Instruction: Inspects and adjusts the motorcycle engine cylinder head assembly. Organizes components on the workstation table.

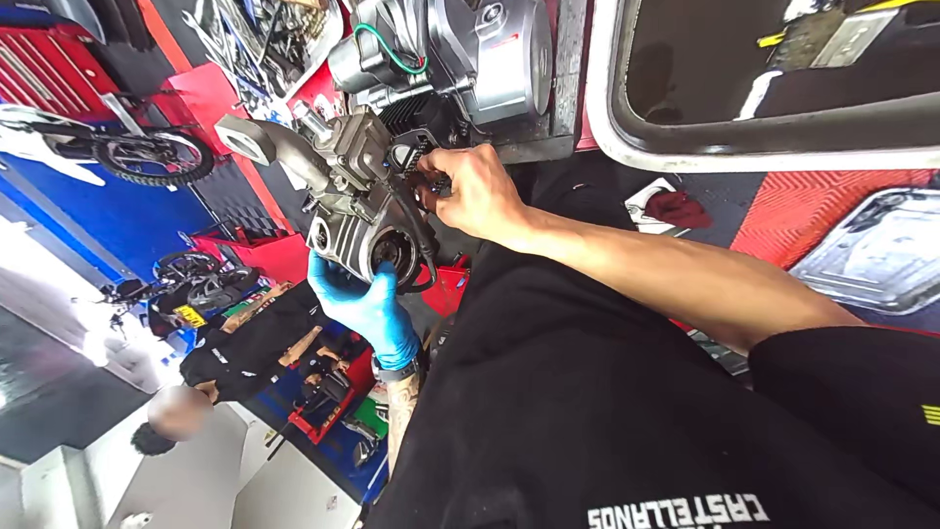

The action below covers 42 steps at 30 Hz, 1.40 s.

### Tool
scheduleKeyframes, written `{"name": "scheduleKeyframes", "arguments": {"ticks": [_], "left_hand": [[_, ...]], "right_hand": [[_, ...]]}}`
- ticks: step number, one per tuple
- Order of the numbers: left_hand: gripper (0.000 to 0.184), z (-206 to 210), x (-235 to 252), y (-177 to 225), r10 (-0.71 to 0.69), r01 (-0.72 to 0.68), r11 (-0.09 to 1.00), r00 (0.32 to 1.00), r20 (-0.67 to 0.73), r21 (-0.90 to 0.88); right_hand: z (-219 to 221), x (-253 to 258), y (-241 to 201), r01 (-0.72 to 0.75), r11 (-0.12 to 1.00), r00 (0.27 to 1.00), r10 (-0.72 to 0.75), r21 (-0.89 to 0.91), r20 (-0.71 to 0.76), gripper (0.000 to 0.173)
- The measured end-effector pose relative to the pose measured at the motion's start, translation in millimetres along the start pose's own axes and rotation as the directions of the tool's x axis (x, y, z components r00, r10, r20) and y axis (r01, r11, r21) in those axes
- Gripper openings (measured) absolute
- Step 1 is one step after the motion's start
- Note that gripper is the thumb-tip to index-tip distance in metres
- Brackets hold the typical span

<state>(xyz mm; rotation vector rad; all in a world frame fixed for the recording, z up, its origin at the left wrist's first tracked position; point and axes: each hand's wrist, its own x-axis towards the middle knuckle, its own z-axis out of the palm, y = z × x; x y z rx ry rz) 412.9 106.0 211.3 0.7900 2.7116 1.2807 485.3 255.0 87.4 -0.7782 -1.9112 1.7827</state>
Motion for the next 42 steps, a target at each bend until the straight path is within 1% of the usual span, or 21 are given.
{"name": "scheduleKeyframes", "arguments": {"ticks": [7, 11, 17, 22, 26, 33, 35, 42], "left_hand": [[0.087, -1.0, 0.6, 1.3, -0.008, 0.008, 1.0, 1.0, 0.0, -0.008], [0.086, -0.6, 1.2, 4.8, -0.024, 0.024, 1.0, 1.0, 0.009, -0.003], [0.086, -1.6, 1.2, 3.7, -0.032, 0.032, 0.999, 0.999, 0.012, 0.001], [0.085, -0.7, 1.7, 4.5, -0.037, 0.037, 0.999, 0.999, 0.009, -0.001], [0.084, -1.4, 0.6, 3.6, -0.023, 0.023, 1.0, 1.0, 0.001, 0.021], [0.087, 3.4, -0.2, -1.4, -0.009, 0.009, 0.998, 1.0, 0.0, 0.067], [0.086, 5.7, 0.6, -0.9, -0.015, 0.015, 0.998, 1.0, 0.002, 0.055], [0.086, 6.5, 0.9, -1.0, -0.015, 0.015, 0.999, 1.0, 0.006, 0.053]], "right_hand": [[2.0, -1.6, -0.4, 0.007, 1.0, 0.999, -0.007, -0.008, -0.039, 0.025], [1.2, -2.7, -2.9, -0.017, 1.0, 0.999, 0.017, -0.003, -0.049, 0.025], [3.0, -3.0, -2.2, 0.011, 1.0, 0.999, -0.01, 0.013, -0.052, 0.025], [-2.1, 0.2, -2.3, 0.022, 0.994, 0.999, -0.017, 0.103, -0.046, 0.023], [-5.4, 3.2, 0.6, 0.027, 0.983, 0.999, -0.023, 0.182, -0.024, 0.019], [-3.4, 3.3, 1.1, -0.026, 0.963, 0.999, 0.03, 0.268, -0.011, 0.017], [-4.2, 2.1, 1.3, -0.052, 0.956, 0.998, 0.057, 0.289, -0.007, 0.016], [-5.8, -0.9, -5.1, -0.2, 0.897, 0.98, 0.192, 0.395, 0.059, 0.018]]}}
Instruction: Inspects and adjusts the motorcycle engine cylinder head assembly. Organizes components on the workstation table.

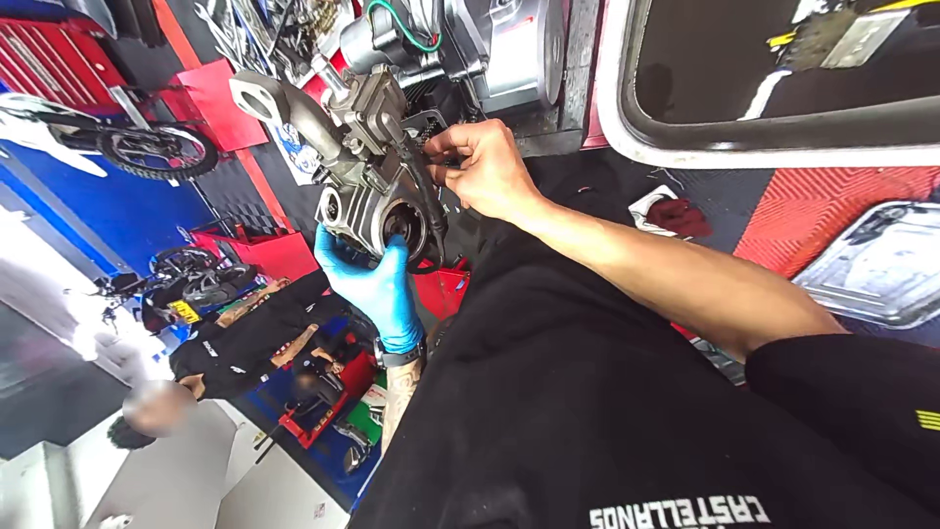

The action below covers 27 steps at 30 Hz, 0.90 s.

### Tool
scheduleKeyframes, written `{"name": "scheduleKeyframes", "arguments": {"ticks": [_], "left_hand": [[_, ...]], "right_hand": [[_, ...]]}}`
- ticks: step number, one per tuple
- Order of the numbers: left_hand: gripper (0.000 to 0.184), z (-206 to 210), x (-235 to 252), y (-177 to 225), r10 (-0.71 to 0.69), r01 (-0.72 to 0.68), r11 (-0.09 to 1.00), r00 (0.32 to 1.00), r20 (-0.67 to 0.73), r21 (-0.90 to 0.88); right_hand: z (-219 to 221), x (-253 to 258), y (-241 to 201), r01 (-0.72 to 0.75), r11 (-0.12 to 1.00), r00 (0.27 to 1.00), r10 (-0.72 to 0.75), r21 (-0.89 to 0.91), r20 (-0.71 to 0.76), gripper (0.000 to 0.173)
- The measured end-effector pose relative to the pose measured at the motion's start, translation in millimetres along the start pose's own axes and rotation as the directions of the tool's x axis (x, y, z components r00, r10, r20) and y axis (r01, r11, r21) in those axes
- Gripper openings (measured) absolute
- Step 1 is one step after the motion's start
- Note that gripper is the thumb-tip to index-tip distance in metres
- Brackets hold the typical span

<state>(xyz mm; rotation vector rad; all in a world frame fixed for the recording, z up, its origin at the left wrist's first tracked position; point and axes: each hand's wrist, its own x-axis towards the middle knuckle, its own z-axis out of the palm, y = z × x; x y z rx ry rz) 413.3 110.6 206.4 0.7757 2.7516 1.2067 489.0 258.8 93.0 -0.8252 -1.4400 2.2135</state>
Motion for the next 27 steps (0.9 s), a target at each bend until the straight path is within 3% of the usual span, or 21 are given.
{"name": "scheduleKeyframes", "arguments": {"ticks": [8, 13, 27], "left_hand": [[0.084, 0, -1, 4, -0.03, 0.031, 0.999, 0.999, -0.012, 0.042], [0.079, 1, -3, 3, 0.014, -0.014, 1.0, 1.0, 0.022, 0.004], [0.078, 13, -4, -6, 0.091, -0.09, 0.996, 0.991, -0.095, 0.02]], "right_hand": [[-10, 5, -8, -0.079, 0.995, 0.994, 0.074, 0.053, 0.081, 0.015], [-24, 12, -22, -0.124, 0.992, 0.979, 0.119, 0.019, 0.164, 0.027], [-15, 2, -15, -0.172, 0.98, 0.981, 0.161, 0.101, 0.11, 0.015]]}}
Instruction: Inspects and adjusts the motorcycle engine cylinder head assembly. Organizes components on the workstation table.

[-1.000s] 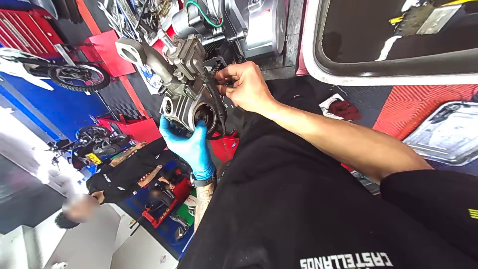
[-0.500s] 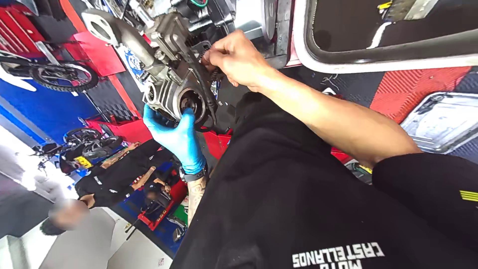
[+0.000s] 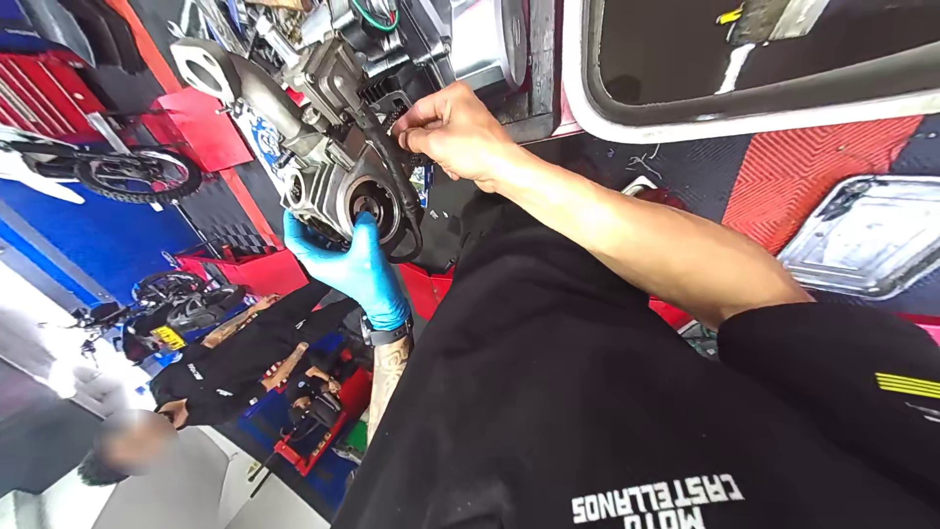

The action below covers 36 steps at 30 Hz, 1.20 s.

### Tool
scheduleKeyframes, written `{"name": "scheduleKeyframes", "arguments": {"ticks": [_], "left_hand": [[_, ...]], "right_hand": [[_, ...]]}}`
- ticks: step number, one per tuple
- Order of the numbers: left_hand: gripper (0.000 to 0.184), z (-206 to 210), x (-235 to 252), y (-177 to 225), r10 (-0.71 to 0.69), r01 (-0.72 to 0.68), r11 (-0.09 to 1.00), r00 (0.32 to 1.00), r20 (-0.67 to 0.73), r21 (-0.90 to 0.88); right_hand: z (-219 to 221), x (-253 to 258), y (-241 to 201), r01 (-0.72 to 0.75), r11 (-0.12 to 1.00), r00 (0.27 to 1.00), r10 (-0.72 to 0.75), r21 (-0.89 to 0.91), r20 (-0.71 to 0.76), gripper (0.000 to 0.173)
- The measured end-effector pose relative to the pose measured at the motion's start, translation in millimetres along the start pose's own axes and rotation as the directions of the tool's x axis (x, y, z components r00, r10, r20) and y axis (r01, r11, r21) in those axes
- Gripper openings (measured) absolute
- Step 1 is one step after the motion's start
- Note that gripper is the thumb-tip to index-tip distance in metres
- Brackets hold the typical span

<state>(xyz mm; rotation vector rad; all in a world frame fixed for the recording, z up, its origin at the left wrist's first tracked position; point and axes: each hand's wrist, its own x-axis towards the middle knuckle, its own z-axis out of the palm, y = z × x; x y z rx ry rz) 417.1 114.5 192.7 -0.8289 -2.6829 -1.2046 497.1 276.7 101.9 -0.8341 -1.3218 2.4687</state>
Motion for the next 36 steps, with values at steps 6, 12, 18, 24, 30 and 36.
{"name": "scheduleKeyframes", "arguments": {"ticks": [6, 12, 18, 24, 30, 36], "left_hand": [[0.082, 2, -1, -3, 0.022, -0.021, 0.999, 0.999, 0.027, -0.049], [0.109, -4, 10, -2, 0.078, -0.086, 0.996, 0.973, 0.216, 0.03], [0.089, 17, 13, -10, 0.138, -0.141, 0.99, 0.978, 0.156, 0.004], [0.09, 11, 13, -9, 0.117, -0.111, 0.993, 0.978, 0.171, -0.048], [0.092, 3, 13, -7, 0.112, -0.102, 0.993, 0.979, 0.169, -0.068], [0.093, 3, 13, -6, 0.098, -0.093, 0.995, 0.982, 0.164, -0.037]], "right_hand": [[4, -1, 5, 0.01, 0.999, 0.999, -0.009, 0.037, -0.032, 0.017], [8, -3, 7, 0.0, 0.997, 0.998, 0.005, 0.073, -0.062, 0.013], [2, -1, 6, -0.007, 0.998, 0.995, 0.012, 0.059, -0.095, 0.021], [4, -1, 6, -0.004, 1.0, 0.998, 0.006, 0.031, -0.07, 0.02], [-1, -9, -1, 0.0, 1.0, 0.997, -0.002, 0.021, 0.08, 0.022], [1, -17, -8, 0.034, 0.977, 0.99, -0.005, -0.209, 0.14, 0.046]]}}
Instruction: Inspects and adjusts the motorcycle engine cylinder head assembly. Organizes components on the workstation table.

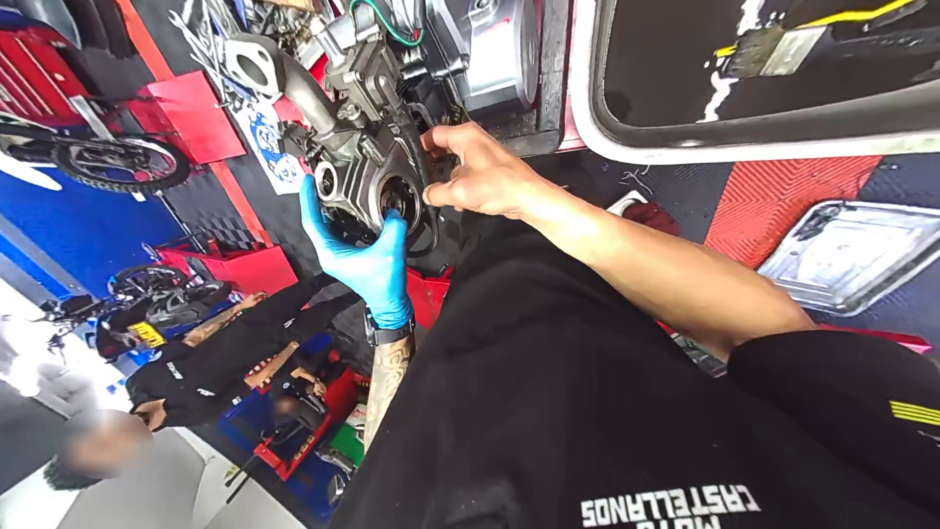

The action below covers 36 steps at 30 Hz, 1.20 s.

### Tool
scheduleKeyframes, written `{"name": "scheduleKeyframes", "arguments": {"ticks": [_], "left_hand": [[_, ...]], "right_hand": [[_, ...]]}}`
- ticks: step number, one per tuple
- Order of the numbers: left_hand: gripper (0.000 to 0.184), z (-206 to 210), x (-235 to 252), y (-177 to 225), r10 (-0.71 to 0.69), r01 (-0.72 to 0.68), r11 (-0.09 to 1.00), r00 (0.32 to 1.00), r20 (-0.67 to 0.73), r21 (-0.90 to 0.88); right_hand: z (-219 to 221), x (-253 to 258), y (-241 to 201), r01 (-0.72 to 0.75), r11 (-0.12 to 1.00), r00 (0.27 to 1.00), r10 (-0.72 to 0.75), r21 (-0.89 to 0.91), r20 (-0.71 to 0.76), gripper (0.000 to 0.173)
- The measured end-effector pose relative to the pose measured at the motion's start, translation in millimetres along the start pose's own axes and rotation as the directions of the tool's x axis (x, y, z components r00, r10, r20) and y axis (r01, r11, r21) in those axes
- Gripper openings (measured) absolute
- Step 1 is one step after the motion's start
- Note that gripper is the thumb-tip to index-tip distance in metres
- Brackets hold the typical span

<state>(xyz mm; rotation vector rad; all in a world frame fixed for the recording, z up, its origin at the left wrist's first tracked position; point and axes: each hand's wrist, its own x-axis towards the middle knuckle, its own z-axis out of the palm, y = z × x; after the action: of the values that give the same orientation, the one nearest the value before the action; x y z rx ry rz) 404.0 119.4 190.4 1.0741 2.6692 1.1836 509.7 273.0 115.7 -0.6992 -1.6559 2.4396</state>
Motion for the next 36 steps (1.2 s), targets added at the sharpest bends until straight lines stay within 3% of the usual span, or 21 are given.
{"name": "scheduleKeyframes", "arguments": {"ticks": [5, 11, 19, 32, 36], "left_hand": [[0.092, -1, 0, 0, -0.011, 0.011, 1.0, 1.0, 0.009, 0.002], [0.092, -1, 0, 2, -0.005, 0.005, 1.0, 1.0, 0.006, 0.012], [0.093, -1, -1, 2, 0.008, -0.008, 1.0, 1.0, 0.005, 0.004], [0.093, 2, -2, 0, 0.012, -0.012, 1.0, 1.0, -0.003, 0.014], [0.094, 5, -1, 1, -0.011, 0.01, 0.999, 1.0, 0.003, 0.046]], "right_hand": [[14, -1, 2, 0.008, 0.973, 0.993, -0.034, -0.231, -0.11, 0.06], [28, -1, -2, -0.033, 0.959, 0.973, -0.034, -0.28, -0.23, 0.052], [34, 0, -4, -0.053, 0.904, 0.958, -0.074, -0.424, -0.279, 0.049], [35, 4, 5, 0.042, 0.89, 0.927, -0.204, -0.455, -0.314, 0.053], [33, 4, 8, 0.08, 0.883, 0.92, -0.243, -0.462, -0.307, 0.047]]}}
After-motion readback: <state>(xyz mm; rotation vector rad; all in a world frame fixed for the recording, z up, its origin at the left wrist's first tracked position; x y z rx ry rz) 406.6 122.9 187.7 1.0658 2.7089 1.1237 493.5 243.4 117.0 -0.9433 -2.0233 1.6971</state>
